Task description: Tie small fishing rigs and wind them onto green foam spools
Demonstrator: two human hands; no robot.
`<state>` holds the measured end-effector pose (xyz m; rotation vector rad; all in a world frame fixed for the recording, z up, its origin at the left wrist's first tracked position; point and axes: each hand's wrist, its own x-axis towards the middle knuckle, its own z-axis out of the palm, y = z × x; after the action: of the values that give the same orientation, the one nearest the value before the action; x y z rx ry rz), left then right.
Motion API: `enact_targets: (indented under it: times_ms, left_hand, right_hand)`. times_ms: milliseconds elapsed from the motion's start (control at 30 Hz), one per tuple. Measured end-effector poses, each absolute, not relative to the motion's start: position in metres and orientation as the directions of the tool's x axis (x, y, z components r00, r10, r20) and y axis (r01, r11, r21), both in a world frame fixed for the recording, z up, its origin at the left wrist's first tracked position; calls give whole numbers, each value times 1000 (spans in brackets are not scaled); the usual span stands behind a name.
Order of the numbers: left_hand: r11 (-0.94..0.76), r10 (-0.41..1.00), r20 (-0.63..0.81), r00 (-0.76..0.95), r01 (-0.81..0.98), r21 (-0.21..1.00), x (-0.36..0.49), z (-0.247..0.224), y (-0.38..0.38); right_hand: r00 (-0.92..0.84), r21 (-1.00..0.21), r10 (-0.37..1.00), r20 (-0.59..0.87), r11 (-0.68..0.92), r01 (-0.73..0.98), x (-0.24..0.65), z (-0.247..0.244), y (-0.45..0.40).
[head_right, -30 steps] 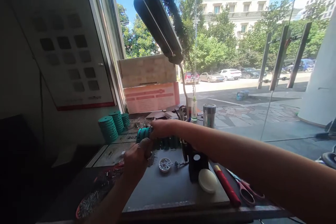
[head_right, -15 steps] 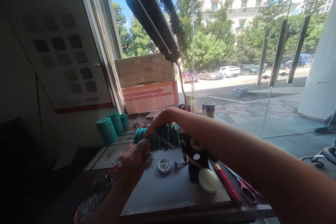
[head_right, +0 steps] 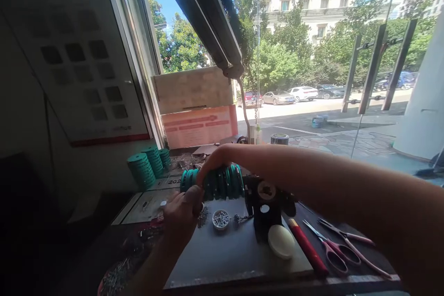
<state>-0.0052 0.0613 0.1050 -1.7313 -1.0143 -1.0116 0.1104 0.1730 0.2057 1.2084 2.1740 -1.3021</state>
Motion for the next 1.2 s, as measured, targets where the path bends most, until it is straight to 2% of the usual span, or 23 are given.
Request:
enact_targets:
  times_ms: [267,500,700,833,1000,1200]
  left_hand:
    - [-319,247,910,332,915,-247,-5,104,62]
    - [-327,225,918,326,913,-244,-3,103,61]
    - [-329,232,924,303,919,-219,-2,102,61]
    - [-335,240,927,290,921,-201,-2,102,61]
    - [-344,242,922,302,915,-210,-5,102,62]
    - [-348,262,917,300,916,-200,-5,101,63]
  right_hand:
    - [-573,-509,514,-639,277,815,110,212,163]
    - [-596,-475,627,-502,376,796,114,206,149]
    - [-649,-496,592,-477,429,755,119,208,155]
    - [-728,-529,570,-380,512,677,125,221,149]
    - [-761,-418,614,-208,648,637,125,224,139]
    - [-756,-339,645,-109,691,638,122,225,128]
